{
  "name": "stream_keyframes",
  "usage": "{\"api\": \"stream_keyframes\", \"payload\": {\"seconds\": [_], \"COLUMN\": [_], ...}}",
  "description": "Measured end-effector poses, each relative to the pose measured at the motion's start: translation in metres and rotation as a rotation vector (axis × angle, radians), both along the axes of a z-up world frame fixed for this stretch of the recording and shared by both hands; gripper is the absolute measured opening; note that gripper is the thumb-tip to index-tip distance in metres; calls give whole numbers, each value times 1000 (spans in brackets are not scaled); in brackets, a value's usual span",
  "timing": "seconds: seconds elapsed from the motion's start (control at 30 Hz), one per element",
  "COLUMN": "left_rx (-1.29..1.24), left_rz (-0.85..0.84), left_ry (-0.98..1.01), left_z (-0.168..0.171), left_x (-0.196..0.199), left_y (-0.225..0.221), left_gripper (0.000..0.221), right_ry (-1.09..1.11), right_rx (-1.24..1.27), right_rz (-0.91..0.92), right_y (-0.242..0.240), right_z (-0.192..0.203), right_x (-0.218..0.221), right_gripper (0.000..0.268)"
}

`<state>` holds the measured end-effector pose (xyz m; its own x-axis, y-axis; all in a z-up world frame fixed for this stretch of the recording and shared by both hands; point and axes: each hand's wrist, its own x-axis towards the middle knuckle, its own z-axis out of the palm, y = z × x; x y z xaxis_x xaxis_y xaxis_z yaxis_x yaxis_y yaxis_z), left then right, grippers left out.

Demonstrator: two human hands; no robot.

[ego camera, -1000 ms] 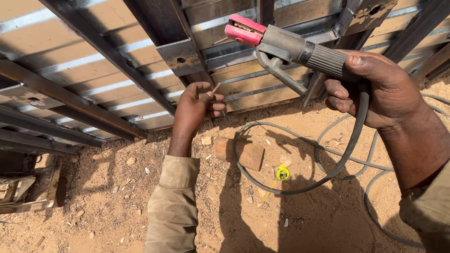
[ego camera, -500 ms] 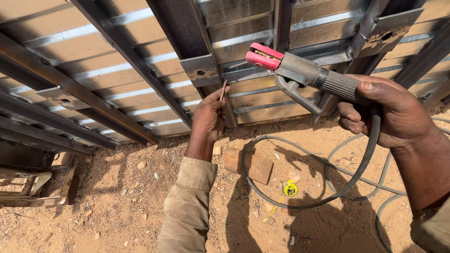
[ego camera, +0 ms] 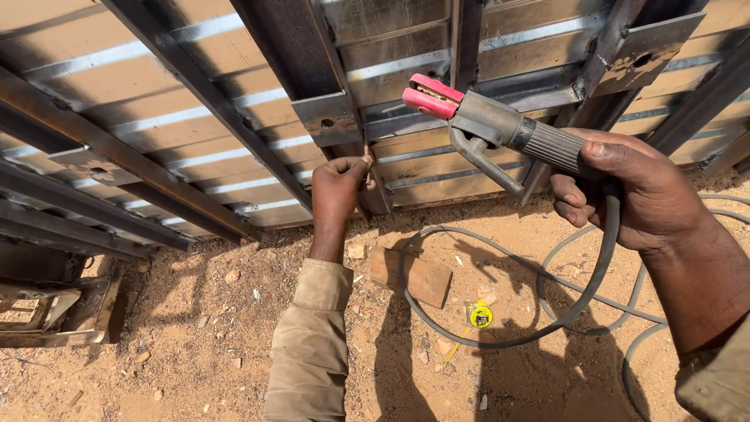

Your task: Welding metal frame bars to a corrugated sheet structure.

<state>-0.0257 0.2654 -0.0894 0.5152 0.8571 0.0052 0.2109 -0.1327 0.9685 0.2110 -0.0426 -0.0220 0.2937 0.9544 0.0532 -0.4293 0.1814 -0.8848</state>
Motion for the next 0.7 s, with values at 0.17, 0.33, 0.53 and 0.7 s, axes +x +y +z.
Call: {"api": "stream_keyframes", "payload": {"seconds": [0.17, 0.33, 0.53, 0.7], "left_rx": [-110, -47, -177, -86], "left_rz": [-6, 52, 47, 50], "left_ry": [-176, -74, -164, 8], "left_z": [-2, 9, -3, 21], "left_x": [3, 7, 7, 4], "left_y": [-1, -9, 0, -14], "left_gripper": [23, 24, 19, 23], "right_ry": [-51, -71, -50, -23], "right_rx": [-42, -43, -50, -28], "right_rz": [12, -10, -2, 23], "right_y": [3, 4, 7, 7], "right_z": [-3, -2, -2, 0], "right_x": [-2, -10, -13, -16], "right_gripper": [60, 59, 61, 63]}}
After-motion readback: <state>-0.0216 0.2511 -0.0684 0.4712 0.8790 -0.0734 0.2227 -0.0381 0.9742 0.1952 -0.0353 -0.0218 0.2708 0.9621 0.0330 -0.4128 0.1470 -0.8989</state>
